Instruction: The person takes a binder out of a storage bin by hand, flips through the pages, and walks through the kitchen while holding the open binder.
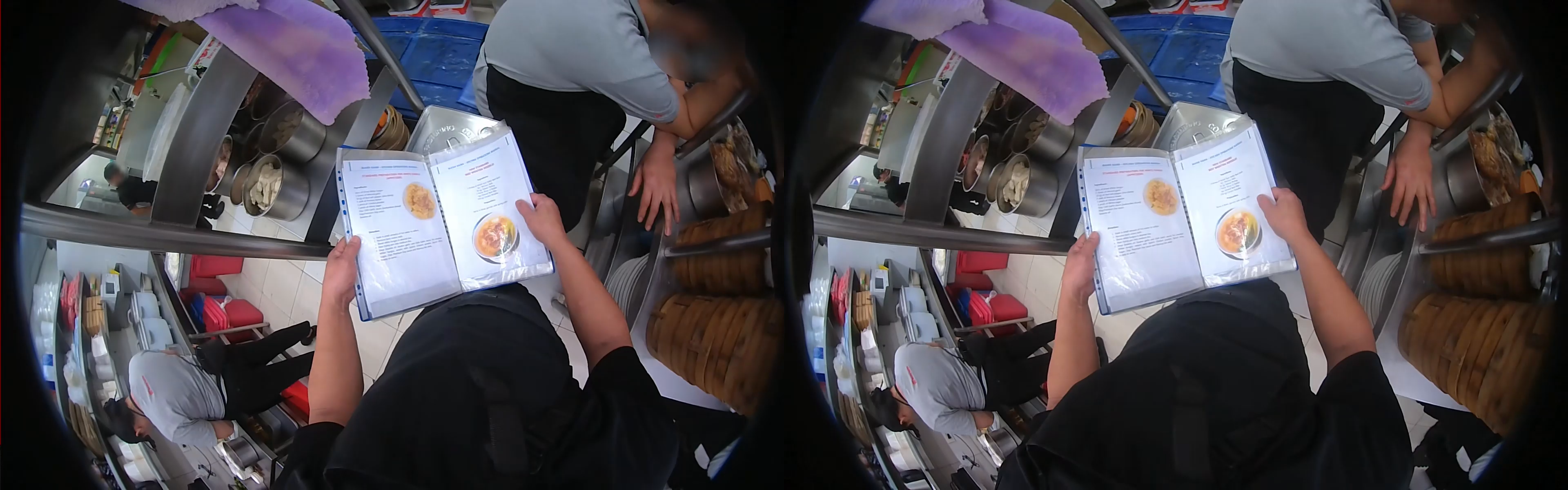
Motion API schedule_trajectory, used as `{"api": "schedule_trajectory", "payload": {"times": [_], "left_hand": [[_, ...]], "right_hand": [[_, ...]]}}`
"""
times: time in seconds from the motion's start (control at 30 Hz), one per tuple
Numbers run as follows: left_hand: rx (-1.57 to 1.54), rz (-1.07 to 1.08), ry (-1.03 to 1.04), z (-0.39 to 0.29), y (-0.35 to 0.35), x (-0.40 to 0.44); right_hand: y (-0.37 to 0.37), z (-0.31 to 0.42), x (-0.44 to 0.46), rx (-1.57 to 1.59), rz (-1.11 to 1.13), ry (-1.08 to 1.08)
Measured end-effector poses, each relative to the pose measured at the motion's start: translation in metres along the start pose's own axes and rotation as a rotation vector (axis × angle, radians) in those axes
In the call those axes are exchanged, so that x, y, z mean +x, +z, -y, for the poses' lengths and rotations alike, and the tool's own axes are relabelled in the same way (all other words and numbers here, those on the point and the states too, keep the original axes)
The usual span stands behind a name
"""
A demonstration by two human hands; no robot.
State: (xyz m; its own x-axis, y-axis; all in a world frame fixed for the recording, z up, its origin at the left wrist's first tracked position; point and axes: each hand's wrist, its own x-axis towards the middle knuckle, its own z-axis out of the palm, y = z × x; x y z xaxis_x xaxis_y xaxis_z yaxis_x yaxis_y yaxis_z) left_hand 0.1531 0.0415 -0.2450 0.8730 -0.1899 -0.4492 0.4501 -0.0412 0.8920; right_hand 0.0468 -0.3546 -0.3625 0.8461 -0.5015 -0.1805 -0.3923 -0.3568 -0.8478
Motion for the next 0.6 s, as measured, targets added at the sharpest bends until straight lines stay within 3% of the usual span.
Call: {"api": "schedule_trajectory", "payload": {"times": [0.27,0.47,0.6], "left_hand": [[0.017,0.0,-0.007,-0.003,0.002,-0.001],[-0.092,0.042,-0.087,-0.017,0.024,-0.001],[-0.22,0.178,-0.121,-0.018,0.055,0.006]], "right_hand": [[-0.014,0.045,-0.02,0.066,-0.005,0.027],[0.001,0.037,-0.011,-0.087,0.138,-0.143],[0.005,0.106,-0.03,-0.096,0.148,-0.133]]}}
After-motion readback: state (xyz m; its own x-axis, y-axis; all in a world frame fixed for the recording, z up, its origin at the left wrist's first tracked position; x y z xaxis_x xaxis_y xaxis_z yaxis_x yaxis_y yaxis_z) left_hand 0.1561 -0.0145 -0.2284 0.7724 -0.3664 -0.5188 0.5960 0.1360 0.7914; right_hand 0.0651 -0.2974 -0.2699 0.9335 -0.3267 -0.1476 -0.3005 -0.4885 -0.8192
